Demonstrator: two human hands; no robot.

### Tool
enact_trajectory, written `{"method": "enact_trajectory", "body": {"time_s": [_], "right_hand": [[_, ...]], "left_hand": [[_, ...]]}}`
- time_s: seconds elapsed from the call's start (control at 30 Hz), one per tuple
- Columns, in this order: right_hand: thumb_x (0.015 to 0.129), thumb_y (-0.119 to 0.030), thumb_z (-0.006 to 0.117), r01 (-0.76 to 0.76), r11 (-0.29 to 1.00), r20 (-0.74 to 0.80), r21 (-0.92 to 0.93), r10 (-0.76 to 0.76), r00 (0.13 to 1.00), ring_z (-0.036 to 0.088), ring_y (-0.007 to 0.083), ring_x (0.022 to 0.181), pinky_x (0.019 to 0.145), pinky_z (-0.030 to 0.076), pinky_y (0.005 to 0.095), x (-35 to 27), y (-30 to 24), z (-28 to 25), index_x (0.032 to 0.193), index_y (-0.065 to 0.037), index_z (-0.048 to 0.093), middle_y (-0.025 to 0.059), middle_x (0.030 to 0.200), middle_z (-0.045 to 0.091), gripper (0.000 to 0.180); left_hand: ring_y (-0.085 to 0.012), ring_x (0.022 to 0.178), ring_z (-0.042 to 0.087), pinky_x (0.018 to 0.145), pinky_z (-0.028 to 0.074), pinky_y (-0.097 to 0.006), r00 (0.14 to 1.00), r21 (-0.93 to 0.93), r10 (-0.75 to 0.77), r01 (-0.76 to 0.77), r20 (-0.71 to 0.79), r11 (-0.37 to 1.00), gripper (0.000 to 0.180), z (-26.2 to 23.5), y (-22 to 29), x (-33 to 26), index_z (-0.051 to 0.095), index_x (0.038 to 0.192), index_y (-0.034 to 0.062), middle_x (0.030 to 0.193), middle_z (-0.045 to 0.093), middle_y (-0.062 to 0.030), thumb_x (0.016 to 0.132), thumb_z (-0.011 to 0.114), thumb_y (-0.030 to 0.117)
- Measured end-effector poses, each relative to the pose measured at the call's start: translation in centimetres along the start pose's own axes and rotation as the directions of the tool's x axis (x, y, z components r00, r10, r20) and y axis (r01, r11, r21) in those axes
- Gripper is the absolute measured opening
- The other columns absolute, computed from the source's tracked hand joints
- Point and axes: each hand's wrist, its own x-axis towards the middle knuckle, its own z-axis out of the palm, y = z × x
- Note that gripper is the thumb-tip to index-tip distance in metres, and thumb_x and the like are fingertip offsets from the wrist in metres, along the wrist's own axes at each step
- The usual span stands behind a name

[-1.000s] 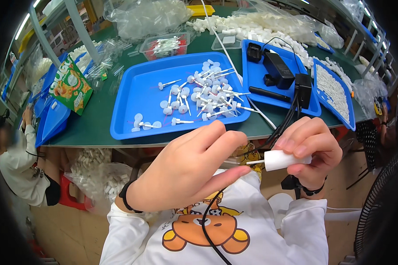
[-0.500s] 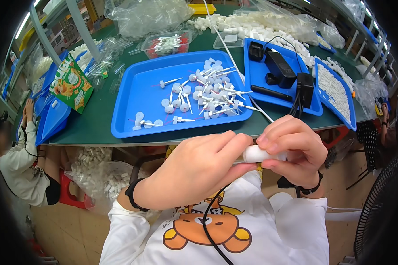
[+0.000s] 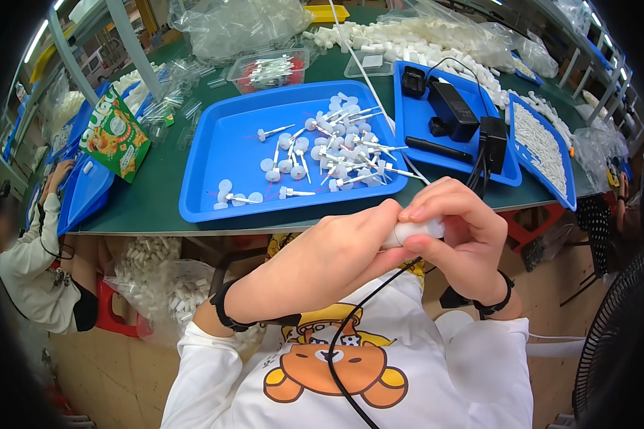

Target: The person sits at a factory workstation and assembles small white plastic components by hand. They repeatedly pick up a cylindrical white piece and a flat white disc, insert the disc into the cylinder, and place the assembled unit into a blue tray.

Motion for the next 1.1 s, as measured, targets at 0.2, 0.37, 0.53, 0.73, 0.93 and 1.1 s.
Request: {"method": "enact_trajectory", "body": {"time_s": [0.2,0.37,0.53,0.73,0.93,1.1], "right_hand": [[0.068,-0.001,0.074,0.054,0.998,0.112,0.026,-0.057,0.992,0.050,0.0176,0.096,0.083,0.041,0.0299,0.8,1.3,-0.8,0.091,-0.001,0.064,0.0109,0.098,0.057,0.025],[0.068,-0.001,0.073,0.059,0.989,0.160,0.133,-0.080,0.984,0.050,0.0183,0.098,0.084,0.041,0.0311,0.9,1.7,-1.1,0.095,-0.002,0.063,0.0117,0.104,0.055,0.029],[0.070,-0.001,0.072,0.066,0.961,0.043,0.268,-0.081,0.996,0.053,0.0211,0.101,0.089,0.041,0.0347,0.8,1.7,-1.0,0.114,0.002,0.051,0.0140,0.106,0.056,0.048],[0.073,0.004,0.064,0.066,0.955,-0.033,0.289,-0.059,0.998,0.057,0.0247,0.099,0.089,0.043,0.0387,0.4,1.4,-0.1,0.108,0.002,0.045,0.0156,0.101,0.058,0.040],[0.073,0.005,0.064,0.047,0.975,-0.045,0.218,-0.039,0.998,0.058,0.0259,0.099,0.087,0.045,0.0378,0.1,1.6,0.1,0.102,0.001,0.048,0.0152,0.100,0.059,0.033],[0.073,0.007,0.064,0.042,0.986,-0.113,0.161,-0.024,0.993,0.058,0.0240,0.097,0.085,0.046,0.0372,-0.3,1.9,0.8,0.100,0.001,0.052,0.0137,0.098,0.059,0.031]], "left_hand": [[-0.0159,0.062,0.055,0.056,0.043,-0.027,0.993,-0.194,0.052,-0.030,0.107,0.980,0.018,-1.2,-0.1,0.0,0.046,0.097,-0.0012,0.079,0.056,-0.0104,0.088,0.048,0.015],[-0.0111,0.065,0.052,0.060,0.043,-0.024,0.887,-0.769,-0.128,0.449,0.443,0.455,0.022,-1.5,-0.4,0.4,0.042,0.102,0.0025,0.085,0.055,-0.0087,0.094,0.036,0.022],[-0.0090,0.067,0.050,0.062,0.041,-0.023,0.954,-0.843,-0.034,0.281,0.299,0.460,0.024,-0.4,-0.6,0.2,0.037,0.108,0.0040,0.087,0.054,-0.0080,0.096,0.032,0.024],[-0.0084,0.067,0.043,0.065,0.037,-0.022,0.944,-0.863,-0.099,0.327,0.314,0.386,0.036,0.4,-0.1,0.2,0.034,0.115,0.0042,0.082,0.046,-0.0041,0.096,0.028,0.034],[-0.0079,0.065,0.040,0.062,0.036,-0.021,0.958,-0.873,-0.073,0.283,0.277,0.396,0.050,0.9,-0.1,0.4,0.024,0.132,0.0036,0.081,0.042,-0.0024,0.095,0.028,0.037],[-0.0106,0.061,0.043,0.057,0.038,-0.024,0.960,-0.874,-0.155,0.278,0.235,0.398,0.049,1.4,-0.2,0.5,0.039,0.114,0.0040,0.074,0.043,-0.0031,0.089,0.036,0.046]]}}
